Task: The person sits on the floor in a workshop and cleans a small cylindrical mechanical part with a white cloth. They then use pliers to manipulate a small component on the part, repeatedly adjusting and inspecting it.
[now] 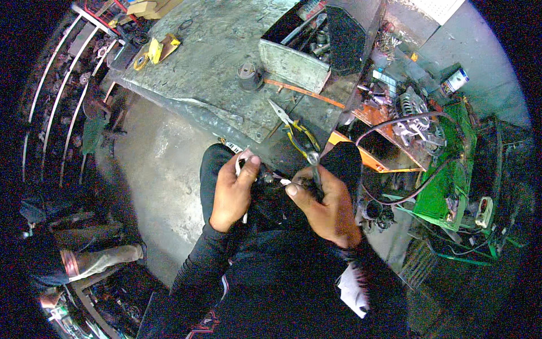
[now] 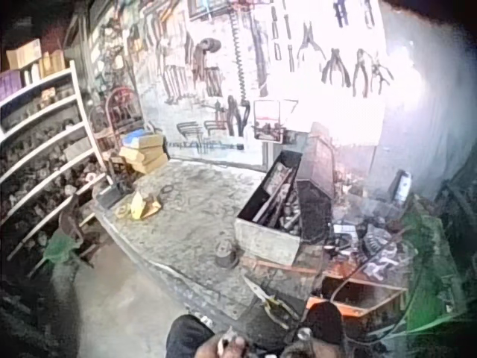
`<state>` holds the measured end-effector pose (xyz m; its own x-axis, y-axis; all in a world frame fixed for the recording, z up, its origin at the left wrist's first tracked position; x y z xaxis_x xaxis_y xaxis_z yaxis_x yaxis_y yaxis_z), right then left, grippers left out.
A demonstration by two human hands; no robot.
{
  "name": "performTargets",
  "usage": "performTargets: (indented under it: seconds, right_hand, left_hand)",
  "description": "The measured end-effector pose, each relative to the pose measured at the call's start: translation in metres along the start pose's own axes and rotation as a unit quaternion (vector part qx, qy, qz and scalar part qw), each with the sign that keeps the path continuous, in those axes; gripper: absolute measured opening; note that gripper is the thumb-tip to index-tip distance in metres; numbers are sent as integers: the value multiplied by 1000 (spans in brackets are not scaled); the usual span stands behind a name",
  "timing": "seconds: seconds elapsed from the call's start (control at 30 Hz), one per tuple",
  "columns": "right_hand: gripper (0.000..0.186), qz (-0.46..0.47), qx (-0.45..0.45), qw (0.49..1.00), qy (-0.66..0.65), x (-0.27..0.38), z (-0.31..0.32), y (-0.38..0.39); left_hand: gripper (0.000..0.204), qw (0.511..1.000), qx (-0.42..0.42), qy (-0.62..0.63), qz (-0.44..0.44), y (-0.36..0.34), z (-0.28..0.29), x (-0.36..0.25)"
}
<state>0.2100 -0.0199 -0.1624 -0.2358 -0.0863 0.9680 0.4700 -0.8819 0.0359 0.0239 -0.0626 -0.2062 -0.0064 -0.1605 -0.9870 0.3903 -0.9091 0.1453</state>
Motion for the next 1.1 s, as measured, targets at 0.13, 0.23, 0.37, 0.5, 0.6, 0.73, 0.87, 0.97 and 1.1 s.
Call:
performTargets:
  seconds: [0.13, 0.23, 0.37, 0.5, 0.6, 0.73, 0.87, 0.97, 1.1]
  right_hand:
    - [22, -52, -50, 992, -101, -30, -26, 17]
    - [21, -65, -82, 983, -149, -41, -35, 21]
    - [17, -59, -75, 988, -125, -31, -36, 18]
    - [14, -3, -81, 994, -68, -14, -37, 15]
    - [13, 34, -88, 994, -58, -6, -39, 13]
    - [19, -30, -56, 985, -158, -17, -45, 11]
    - [25, -166, 2, 952, -257, -30, -58, 14]
    - [18, -189, 19, 940, -285, -26, -58, 15]
    - [22, 61, -83, 990, -93, 1, -42, 11]
  left_hand:
    - [25, 1000, -25, 6, -11, 11, -2, -5]
    - [24, 997, -36, -61, -34, 17, -2, -23]
    - [20, 994, -50, -89, -51, 22, 3, -33]
    - [17, 995, -61, -66, -40, 26, 9, -29]
    - [16, 994, -81, -60, -42, 29, 11, -33]
    - [14, 995, -80, -21, -55, 32, 15, -29]
    - [13, 994, -57, 49, -75, 33, 10, -29]
    - [14, 994, -46, 38, -92, 33, 6, -32]
    - [14, 995, -34, 25, -91, 32, 4, -29]
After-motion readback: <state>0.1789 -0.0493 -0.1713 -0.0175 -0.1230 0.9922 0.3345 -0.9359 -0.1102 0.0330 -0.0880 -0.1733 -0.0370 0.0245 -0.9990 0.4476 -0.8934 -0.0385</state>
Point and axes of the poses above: each hand's wrist, its own y-axis away from the middle knuckle, its own z-axis out of the back of the hand, x = y × z, the point moved 10 cm from there along -y, towards the middle knuckle, and after that the axes turned 3 degrees about z, right-handed, at the moved point
